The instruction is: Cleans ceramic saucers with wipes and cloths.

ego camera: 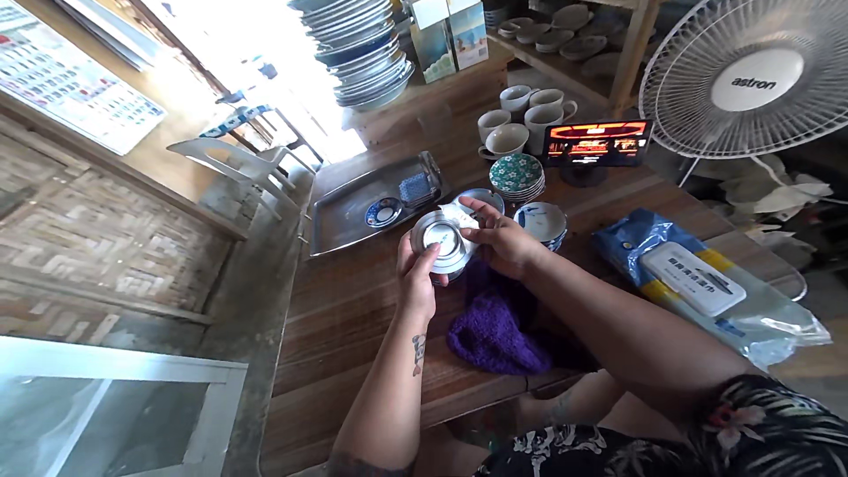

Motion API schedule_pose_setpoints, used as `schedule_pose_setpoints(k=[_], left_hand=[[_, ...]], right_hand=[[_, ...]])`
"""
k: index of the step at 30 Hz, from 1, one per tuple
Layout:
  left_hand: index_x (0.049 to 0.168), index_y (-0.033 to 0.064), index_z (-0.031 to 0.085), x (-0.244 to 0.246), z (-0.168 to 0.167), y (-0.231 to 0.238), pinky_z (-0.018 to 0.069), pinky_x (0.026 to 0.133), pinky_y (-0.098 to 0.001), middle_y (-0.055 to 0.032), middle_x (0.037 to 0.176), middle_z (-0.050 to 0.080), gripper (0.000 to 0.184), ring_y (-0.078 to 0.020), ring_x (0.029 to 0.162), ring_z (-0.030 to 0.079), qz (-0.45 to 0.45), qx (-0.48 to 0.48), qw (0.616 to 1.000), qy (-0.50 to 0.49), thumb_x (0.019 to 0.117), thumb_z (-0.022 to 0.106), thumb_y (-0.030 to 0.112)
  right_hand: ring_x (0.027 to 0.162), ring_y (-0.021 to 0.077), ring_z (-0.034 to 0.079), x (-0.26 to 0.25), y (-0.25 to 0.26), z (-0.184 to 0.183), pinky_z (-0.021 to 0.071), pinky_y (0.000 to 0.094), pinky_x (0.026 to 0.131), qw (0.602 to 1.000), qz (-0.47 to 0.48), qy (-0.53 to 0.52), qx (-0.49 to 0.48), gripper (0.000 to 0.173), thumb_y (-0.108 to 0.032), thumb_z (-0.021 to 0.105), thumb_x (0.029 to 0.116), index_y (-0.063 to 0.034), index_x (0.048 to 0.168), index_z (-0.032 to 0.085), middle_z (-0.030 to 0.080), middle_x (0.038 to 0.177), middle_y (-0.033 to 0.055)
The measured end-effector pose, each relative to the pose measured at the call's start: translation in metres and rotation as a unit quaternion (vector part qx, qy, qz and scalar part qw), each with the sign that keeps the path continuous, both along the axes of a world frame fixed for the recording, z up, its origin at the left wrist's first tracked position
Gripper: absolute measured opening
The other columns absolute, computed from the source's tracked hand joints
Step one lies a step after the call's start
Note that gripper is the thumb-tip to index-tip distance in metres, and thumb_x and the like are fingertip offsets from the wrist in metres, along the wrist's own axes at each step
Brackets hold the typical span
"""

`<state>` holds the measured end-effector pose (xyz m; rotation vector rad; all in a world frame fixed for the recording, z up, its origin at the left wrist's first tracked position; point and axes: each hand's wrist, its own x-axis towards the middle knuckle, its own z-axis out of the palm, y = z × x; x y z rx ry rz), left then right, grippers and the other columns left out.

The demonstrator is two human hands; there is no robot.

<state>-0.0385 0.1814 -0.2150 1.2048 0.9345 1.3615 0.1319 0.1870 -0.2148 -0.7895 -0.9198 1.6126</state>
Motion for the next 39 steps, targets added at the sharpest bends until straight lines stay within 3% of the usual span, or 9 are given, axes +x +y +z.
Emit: schedule_pose_setpoints(k=[5, 8, 11, 21, 24, 28, 33, 36, 39], left_hand=[[0.134, 0.0146, 0.052, -0.011, 0.002, 0.002, 0.0444, 0.042, -0.0165, -0.0050, 0.088, 0.067, 0.040, -0.0042, 0.049, 0.053, -0.073, -0.001, 0.997, 0.033, 0.0941, 0.052, 0.010], [0.133, 0.0138, 0.053, -0.012, 0.003, 0.001, 0.0427, 0.041, -0.0154, -0.0036, 0.087, 0.067, 0.042, -0.0028, 0.048, 0.051, -0.112, -0.017, 0.990, 0.085, 0.0907, 0.054, 0.010], [0.138, 0.0114, 0.049, -0.008, 0.007, -0.004, 0.0425, 0.042, -0.0154, -0.0044, 0.090, 0.068, 0.048, -0.0029, 0.051, 0.053, -0.167, -0.039, 0.975, 0.139, 0.0910, 0.056, 0.005], [0.145, 0.0041, 0.037, -0.005, 0.005, -0.007, 0.0465, 0.049, -0.0154, -0.0040, 0.099, 0.069, 0.062, -0.0009, 0.061, 0.059, -0.223, -0.001, 0.946, 0.237, 0.0888, 0.063, 0.007], [0.153, 0.0063, 0.030, -0.005, 0.000, -0.005, 0.0492, 0.052, -0.0172, -0.0057, 0.118, 0.067, 0.074, -0.0021, 0.069, 0.061, -0.207, 0.051, 0.950, 0.228, 0.0873, 0.063, 0.007], [0.162, 0.0121, 0.016, -0.006, -0.005, 0.000, 0.0551, 0.065, -0.0216, -0.0111, 0.153, 0.044, 0.088, -0.0055, 0.091, 0.064, -0.186, 0.136, 0.951, 0.208, 0.0869, 0.062, 0.008], [0.162, 0.0116, 0.011, -0.004, -0.007, 0.001, 0.0558, 0.059, -0.0211, -0.0112, 0.133, 0.061, 0.087, -0.0064, 0.082, 0.067, -0.113, 0.201, 0.959, 0.165, 0.0896, 0.059, 0.008], [0.162, 0.0126, 0.011, -0.002, -0.007, 0.001, 0.0561, 0.061, -0.0221, -0.0104, 0.141, 0.054, 0.084, -0.0075, 0.086, 0.066, -0.048, 0.203, 0.971, 0.118, 0.0921, 0.056, 0.009], [0.163, 0.0147, 0.009, -0.002, -0.007, 0.000, 0.0584, 0.080, -0.0273, -0.0099, 0.149, 0.046, 0.083, -0.0096, 0.106, 0.065, 0.007, 0.205, 0.972, 0.118, 0.0949, 0.058, 0.016]], right_hand=[[0.062, 0.0098, 0.063, 0.004, 0.004, -0.003, 0.0539, 0.0270, 0.058, 1.000, -0.004, -0.016, -0.023, 0.053, -0.013, 0.059, 0.0974, -0.0293, 0.146, 0.045, 0.068, 0.094, 0.0069], [0.077, 0.0138, 0.066, 0.006, 0.007, 0.004, 0.0578, 0.0326, 0.071, 0.999, 0.000, -0.037, -0.024, 0.047, -0.012, 0.061, 0.0997, -0.0167, 0.145, 0.047, 0.067, 0.103, 0.0087], [0.073, 0.0127, 0.065, 0.005, 0.005, 0.005, 0.0556, 0.0309, 0.068, 0.994, -0.017, -0.106, -0.022, 0.044, -0.015, 0.066, 0.0971, -0.0171, 0.140, 0.052, 0.069, 0.097, 0.0078], [0.075, 0.0202, 0.067, 0.012, 0.002, 0.002, 0.0567, 0.0360, 0.066, 0.977, 0.082, -0.190, 0.056, 0.079, -0.005, 0.078, 0.0753, -0.0184, 0.146, 0.046, 0.071, 0.101, 0.0137], [0.074, 0.0191, 0.067, 0.010, 0.000, 0.007, 0.0563, 0.0353, 0.067, 0.979, 0.059, -0.189, 0.055, 0.058, -0.007, 0.070, 0.0906, -0.0167, 0.144, 0.049, 0.070, 0.100, 0.0130], [0.075, 0.0134, 0.065, 0.006, 0.004, 0.010, 0.0549, 0.0304, 0.068, 0.989, -0.015, -0.140, 0.044, 0.043, -0.009, 0.060, 0.0999, -0.0169, 0.142, 0.053, 0.069, 0.102, 0.0102], [0.094, 0.0158, 0.068, 0.009, 0.013, 0.008, 0.0580, 0.0346, 0.085, 0.999, -0.007, -0.017, 0.032, 0.046, -0.008, 0.054, 0.1038, -0.0110, 0.148, 0.042, 0.065, 0.116, 0.0104], [0.076, 0.0109, 0.067, 0.003, 0.004, -0.001, 0.0579, 0.0303, 0.070, 1.000, -0.003, 0.005, 0.006, 0.044, -0.018, 0.053, 0.1037, -0.0271, 0.146, 0.045, 0.068, 0.107, 0.0045], [0.076, 0.0092, 0.065, 0.001, 0.001, -0.001, 0.0567, 0.0291, 0.070, 0.999, 0.022, 0.028, -0.002, 0.045, -0.013, 0.049, 0.1039, -0.0277, 0.146, 0.044, 0.065, 0.109, 0.0039]])
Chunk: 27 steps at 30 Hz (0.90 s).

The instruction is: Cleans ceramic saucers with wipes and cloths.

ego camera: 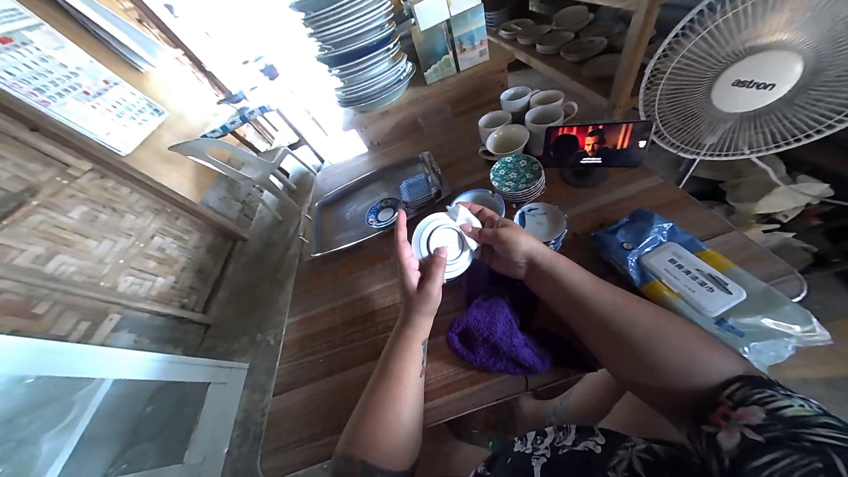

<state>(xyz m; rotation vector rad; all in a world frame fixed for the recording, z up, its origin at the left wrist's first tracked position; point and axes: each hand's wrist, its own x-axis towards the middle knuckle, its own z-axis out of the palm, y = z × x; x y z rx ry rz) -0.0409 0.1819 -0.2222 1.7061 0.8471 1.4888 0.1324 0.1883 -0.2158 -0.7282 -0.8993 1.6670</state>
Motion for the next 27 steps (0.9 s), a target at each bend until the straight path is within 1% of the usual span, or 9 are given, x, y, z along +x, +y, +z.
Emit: schedule_pose_setpoints(k=[3, 5, 7, 9, 13, 17, 22, 23, 27], left_hand=[[0.162, 0.0079, 0.009, 0.000, -0.002, 0.002, 0.0504, 0.105, -0.0341, -0.0134, 0.161, 0.031, 0.082, -0.0141, 0.132, 0.053, -0.012, 0.029, 0.999, 0.018, 0.0998, 0.059, 0.024], [0.160, 0.0057, 0.020, -0.001, -0.003, 0.000, 0.0472, 0.108, -0.0343, -0.0112, 0.160, 0.034, 0.072, -0.0135, 0.136, 0.048, -0.010, 0.000, 0.999, 0.033, 0.1039, 0.052, 0.038], [0.147, 0.0096, 0.043, 0.001, 0.000, -0.003, 0.0560, 0.092, -0.0322, -0.0037, 0.135, 0.059, 0.056, -0.0097, 0.115, 0.062, 0.012, -0.087, 0.996, 0.012, 0.1062, 0.037, 0.047], [0.128, 0.0123, 0.056, 0.001, 0.004, -0.003, 0.0590, 0.080, -0.0319, -0.0009, 0.112, 0.068, 0.043, -0.0102, 0.096, 0.068, -0.008, -0.150, 0.988, -0.020, 0.1072, 0.035, 0.043], [0.138, 0.0106, 0.053, 0.003, 0.007, -0.005, 0.0625, 0.077, -0.0364, -0.0067, 0.117, 0.068, 0.038, -0.0170, 0.093, 0.071, -0.069, -0.196, 0.977, -0.042, 0.1083, 0.040, 0.030], [0.138, 0.0103, 0.052, 0.006, 0.010, -0.007, 0.0630, 0.077, -0.0372, -0.0075, 0.118, 0.067, 0.036, -0.0179, 0.093, 0.072, -0.059, -0.192, 0.978, -0.057, 0.1085, 0.041, 0.028], [0.137, 0.0094, 0.053, 0.007, 0.007, -0.006, 0.0632, 0.074, -0.0362, -0.0069, 0.116, 0.068, 0.035, -0.0170, 0.092, 0.072, -0.041, -0.185, 0.979, -0.075, 0.1089, 0.040, 0.026], [0.136, 0.0098, 0.053, 0.007, 0.007, -0.006, 0.0631, 0.074, -0.0360, -0.0068, 0.116, 0.068, 0.035, -0.0170, 0.091, 0.072, -0.039, -0.186, 0.979, -0.079, 0.1089, 0.039, 0.026], [0.137, 0.0108, 0.053, 0.008, 0.009, -0.007, 0.0633, 0.074, -0.0363, -0.0063, 0.117, 0.068, 0.035, -0.0174, 0.092, 0.072, -0.034, -0.193, 0.975, -0.101, 0.1083, 0.041, 0.027]], right_hand=[[0.074, 0.0107, 0.066, 0.004, 0.001, 0.001, 0.0568, 0.0295, 0.068, 1.000, -0.019, 0.003, 0.017, 0.048, -0.012, 0.049, 0.1019, -0.0280, 0.147, 0.045, 0.067, 0.109, 0.0052], [0.084, 0.0124, 0.068, 0.008, 0.002, 0.009, 0.0585, 0.0311, 0.074, 0.999, -0.035, -0.003, 0.036, 0.050, -0.008, 0.050, 0.1033, -0.0242, 0.150, 0.042, 0.066, 0.117, 0.0062], [0.097, 0.0172, 0.069, 0.010, 0.009, 0.013, 0.0590, 0.0354, 0.084, 0.998, -0.043, 0.000, 0.050, 0.049, -0.004, 0.052, 0.1029, -0.0154, 0.150, 0.040, 0.064, 0.122, 0.0100], [0.099, 0.0173, 0.069, 0.010, 0.012, 0.012, 0.0585, 0.0353, 0.087, 0.995, -0.071, -0.023, 0.066, 0.046, -0.005, 0.056, 0.1018, -0.0096, 0.146, 0.044, 0.066, 0.120, 0.0108], [0.091, 0.0132, 0.069, 0.008, 0.012, 0.010, 0.0588, 0.0310, 0.082, 0.985, -0.123, -0.072, 0.099, 0.041, -0.010, 0.065, 0.0987, -0.0063, 0.137, 0.052, 0.069, 0.108, 0.0089], [0.093, 0.0156, 0.069, 0.010, 0.013, 0.011, 0.0591, 0.0328, 0.084, 0.986, -0.111, -0.074, 0.104, 0.054, -0.006, 0.068, 0.0955, -0.0072, 0.145, 0.046, 0.068, 0.112, 0.0119], [0.096, 0.0160, 0.069, 0.011, 0.013, 0.012, 0.0589, 0.0342, 0.086, 0.985, -0.095, -0.092, 0.113, 0.057, -0.003, 0.067, 0.0950, -0.0089, 0.147, 0.044, 0.067, 0.114, 0.0117], [0.095, 0.0150, 0.069, 0.011, 0.013, 0.010, 0.0590, 0.0335, 0.085, 0.982, -0.100, -0.098, 0.126, 0.052, -0.004, 0.067, 0.0951, -0.0070, 0.143, 0.048, 0.067, 0.112, 0.0106], [0.075, 0.0046, 0.064, 0.008, 0.014, 0.001, 0.0558, 0.0239, 0.070, 0.944, -0.205, -0.162, 0.202, 0.014, -0.013, 0.068, 0.0970, -0.0037, 0.108, 0.068, 0.069, 0.089, 0.0006]])
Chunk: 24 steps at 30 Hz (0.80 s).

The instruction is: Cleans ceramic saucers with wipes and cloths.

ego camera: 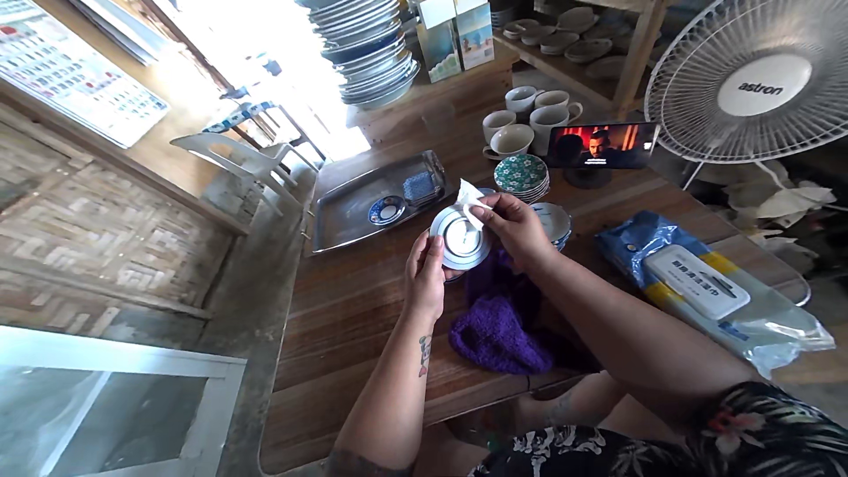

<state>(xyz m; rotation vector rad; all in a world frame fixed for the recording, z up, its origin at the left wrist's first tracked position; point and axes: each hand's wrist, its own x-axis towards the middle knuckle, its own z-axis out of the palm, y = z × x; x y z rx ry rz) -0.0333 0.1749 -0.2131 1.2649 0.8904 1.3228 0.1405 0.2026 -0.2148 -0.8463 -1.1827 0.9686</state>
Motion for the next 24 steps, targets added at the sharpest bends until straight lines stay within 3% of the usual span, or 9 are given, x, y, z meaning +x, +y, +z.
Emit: schedule_pose_setpoints(k=[3, 6, 8, 12, 16, 18, 21, 24], left_hand=[[0.137, 0.0113, 0.053, 0.000, 0.003, -0.001, 0.0634, 0.074, -0.0364, -0.0054, 0.117, 0.068, 0.035, -0.0172, 0.091, 0.072, 0.014, 0.007, 1.000, -0.009, 0.1086, 0.039, 0.027], [0.137, 0.0103, 0.052, 0.001, 0.004, 0.000, 0.0631, 0.076, -0.0374, -0.0060, 0.119, 0.067, 0.035, -0.0176, 0.093, 0.072, 0.038, 0.009, 0.999, -0.010, 0.1088, 0.039, 0.027], [0.138, 0.0089, 0.050, 0.002, 0.004, 0.000, 0.0631, 0.077, -0.0372, -0.0057, 0.119, 0.066, 0.035, -0.0165, 0.093, 0.072, 0.061, 0.013, 0.998, -0.001, 0.1087, 0.040, 0.026], [0.141, 0.0071, 0.047, 0.004, 0.000, 0.000, 0.0616, 0.081, -0.0382, -0.0071, 0.122, 0.063, 0.039, -0.0159, 0.099, 0.070, 0.088, 0.030, 0.995, 0.026, 0.1086, 0.041, 0.028], [0.143, 0.0057, 0.046, 0.004, -0.005, 0.001, 0.0613, 0.085, -0.0390, -0.0091, 0.126, 0.061, 0.041, -0.0165, 0.103, 0.069, 0.076, 0.050, 0.994, 0.062, 0.1089, 0.040, 0.027], [0.143, 0.0057, 0.046, 0.005, -0.006, 0.000, 0.0617, 0.084, -0.0406, -0.0099, 0.126, 0.061, 0.040, -0.0180, 0.103, 0.069, 0.075, 0.054, 0.994, 0.066, 0.1088, 0.041, 0.026], [0.142, 0.0064, 0.047, 0.006, -0.007, 0.000, 0.0619, 0.083, -0.0406, -0.0094, 0.126, 0.062, 0.039, -0.0180, 0.103, 0.069, 0.078, 0.061, 0.993, 0.061, 0.1088, 0.041, 0.025], [0.142, 0.0065, 0.047, 0.005, -0.008, 0.000, 0.0617, 0.083, -0.0409, -0.0094, 0.126, 0.062, 0.040, -0.0185, 0.103, 0.069, 0.083, 0.061, 0.993, 0.058, 0.1093, 0.040, 0.028]], right_hand=[[0.075, 0.0030, 0.063, 0.004, 0.003, 0.000, 0.0555, 0.0218, 0.070, 0.996, -0.084, -0.015, 0.031, 0.015, -0.012, 0.067, 0.0972, -0.0028, 0.108, 0.068, 0.068, 0.091, 0.0007], [0.100, 0.0110, 0.061, 0.006, 0.005, -0.002, 0.0534, 0.0248, 0.087, 0.982, -0.153, -0.074, 0.078, 0.018, -0.011, 0.064, 0.0990, -0.0023, 0.113, 0.071, 0.062, 0.111, 0.0091], [0.107, 0.0176, 0.057, 0.003, 0.003, -0.002, 0.0500, 0.0289, 0.093, 0.968, -0.164, -0.135, 0.132, 0.021, -0.005, 0.060, 0.0982, -0.0015, 0.115, 0.072, 0.059, 0.114, 0.0143], [0.096, 0.0214, 0.061, -0.005, -0.004, -0.002, 0.0526, 0.0328, 0.087, 0.933, -0.141, -0.247, 0.220, 0.026, 0.003, 0.063, 0.0892, -0.0037, 0.110, 0.077, 0.064, 0.101, 0.0151], [0.089, 0.0215, 0.068, -0.007, -0.006, -0.002, 0.0579, 0.0349, 0.084, 0.930, -0.120, -0.283, 0.200, 0.041, -0.001, 0.071, 0.0884, 0.0002, 0.129, 0.064, 0.069, 0.100, 0.0149], [0.093, 0.0229, 0.069, -0.006, -0.005, -0.002, 0.0574, 0.0367, 0.086, 0.934, -0.117, -0.285, 0.183, 0.034, -0.003, 0.071, 0.0890, -0.0010, 0.123, 0.068, 0.070, 0.103, 0.0155], [0.095, 0.0197, 0.065, -0.006, -0.004, -0.003, 0.0552, 0.0303, 0.086, 0.931, -0.115, -0.289, 0.193, 0.018, -0.005, 0.073, 0.0884, -0.0044, 0.106, 0.077, 0.067, 0.100, 0.0131], [0.098, 0.0195, 0.065, -0.008, -0.004, -0.004, 0.0541, 0.0292, 0.089, 0.922, -0.103, -0.299, 0.222, 0.016, -0.006, 0.073, 0.0895, -0.0045, 0.104, 0.078, 0.067, 0.102, 0.0130]])
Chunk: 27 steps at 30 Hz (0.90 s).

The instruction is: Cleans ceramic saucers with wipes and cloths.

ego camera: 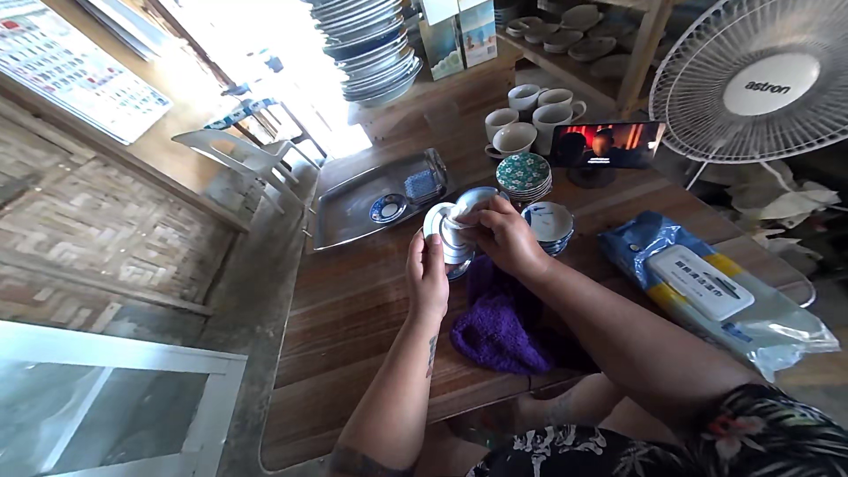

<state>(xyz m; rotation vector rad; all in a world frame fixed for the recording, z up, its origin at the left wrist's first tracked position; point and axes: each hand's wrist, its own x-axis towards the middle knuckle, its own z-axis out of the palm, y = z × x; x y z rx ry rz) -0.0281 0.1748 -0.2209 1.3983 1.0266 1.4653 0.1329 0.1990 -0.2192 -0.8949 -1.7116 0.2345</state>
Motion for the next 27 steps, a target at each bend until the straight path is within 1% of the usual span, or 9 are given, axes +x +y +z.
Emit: schedule_pose_setpoints(k=[3, 6, 9, 13, 16, 19, 23, 25, 27], left_hand=[[0.141, 0.0076, 0.047, 0.000, 0.000, 0.002, 0.0614, 0.084, -0.0404, -0.0089, 0.125, 0.062, 0.041, -0.0182, 0.104, 0.069, 0.013, -0.010, 1.000, -0.016, 0.1091, 0.040, 0.031], [0.141, 0.0078, 0.048, -0.001, -0.002, 0.004, 0.0607, 0.085, -0.0402, -0.0088, 0.124, 0.062, 0.041, -0.0177, 0.104, 0.068, 0.025, -0.010, 0.999, -0.026, 0.1090, 0.040, 0.031], [0.141, 0.0067, 0.047, 0.000, -0.001, 0.003, 0.0612, 0.084, -0.0404, -0.0094, 0.126, 0.061, 0.039, -0.0182, 0.103, 0.068, 0.026, -0.005, 1.000, -0.014, 0.1095, 0.039, 0.028], [0.142, 0.0052, 0.048, -0.001, -0.001, 0.000, 0.0618, 0.084, -0.0409, -0.0102, 0.127, 0.061, 0.039, -0.0180, 0.105, 0.069, 0.014, 0.019, 0.998, 0.050, 0.1087, 0.042, 0.026], [0.137, 0.0049, 0.052, -0.001, -0.003, 0.001, 0.0620, 0.082, -0.0397, -0.0091, 0.122, 0.063, 0.036, -0.0161, 0.102, 0.069, 0.003, 0.023, 0.996, 0.080, 0.1079, 0.044, 0.024], [0.130, 0.0025, 0.057, -0.004, -0.008, 0.006, 0.0582, 0.085, -0.0338, -0.0078, 0.115, 0.065, 0.032, -0.0111, 0.099, 0.066, 0.000, 0.065, 0.989, 0.135, 0.1074, 0.045, 0.021], [0.130, 0.0000, 0.057, -0.006, -0.010, 0.008, 0.0547, 0.094, -0.0315, -0.0092, 0.120, 0.064, 0.032, -0.0097, 0.106, 0.064, 0.021, 0.102, 0.983, 0.149, 0.1073, 0.045, 0.019], [0.135, -0.0014, 0.054, -0.008, -0.010, 0.009, 0.0552, 0.094, -0.0326, -0.0111, 0.123, 0.063, 0.035, -0.0110, 0.107, 0.065, 0.035, 0.105, 0.985, 0.134, 0.1075, 0.045, 0.019], [0.135, -0.0016, 0.054, -0.008, -0.009, 0.009, 0.0573, 0.091, -0.0328, -0.0116, 0.123, 0.063, 0.035, -0.0115, 0.105, 0.066, 0.048, 0.118, 0.984, 0.126, 0.1078, 0.045, 0.019]], right_hand=[[0.103, 0.0223, 0.065, -0.001, 0.000, -0.001, 0.0536, 0.0342, 0.094, 0.999, 0.028, -0.027, 0.031, 0.015, -0.009, 0.070, 0.0931, -0.0043, 0.105, 0.077, 0.068, 0.106, 0.0129], [0.104, 0.0237, 0.066, -0.001, 0.001, -0.002, 0.0532, 0.0373, 0.096, 0.997, 0.036, -0.056, 0.048, 0.011, -0.010, 0.070, 0.0935, -0.0064, 0.100, 0.079, 0.070, 0.105, 0.0114], [0.098, 0.0234, 0.069, 0.000, -0.001, -0.002, 0.0566, 0.0380, 0.090, 0.997, 0.005, -0.078, 0.013, 0.009, -0.009, 0.071, 0.0912, -0.0077, 0.097, 0.079, 0.072, 0.100, 0.0106], [0.092, 0.0254, 0.070, 0.002, -0.002, 0.000, 0.0585, 0.0406, 0.084, 0.997, -0.057, -0.057, -0.020, 0.012, -0.012, 0.073, 0.0908, -0.0064, 0.101, 0.077, 0.072, 0.097, 0.0121], [0.094, 0.0269, 0.070, 0.001, -0.003, 0.001, 0.0579, 0.0435, 0.083, 0.995, -0.088, -0.050, -0.026, 0.014, -0.014, 0.071, 0.0923, -0.0078, 0.103, 0.078, 0.072, 0.099, 0.0119], [0.092, 0.0251, 0.070, -0.001, -0.005, 0.000, 0.0586, 0.0420, 0.082, 0.997, -0.061, -0.037, -0.016, 0.013, -0.013, 0.073, 0.0902, -0.0064, 0.101, 0.077, 0.072, 0.097, 0.0111], [0.089, 0.0213, 0.069, -0.001, -0.009, 0.001, 0.0589, 0.0391, 0.079, 0.998, 0.028, -0.034, -0.053, 0.011, -0.013, 0.073, 0.0905, -0.0064, 0.099, 0.076, 0.071, 0.098, 0.0102], [0.092, 0.0236, 0.070, 0.001, -0.010, 0.005, 0.0587, 0.0437, 0.081, 0.992, 0.043, -0.061, -0.097, 0.013, -0.016, 0.073, 0.0917, -0.0073, 0.100, 0.076, 0.071, 0.103, 0.0109], [0.096, 0.0262, 0.070, 0.002, -0.010, 0.009, 0.0581, 0.0478, 0.083, 0.986, 0.023, -0.087, -0.138, 0.015, -0.019, 0.072, 0.0929, -0.0075, 0.102, 0.076, 0.072, 0.106, 0.0117]])
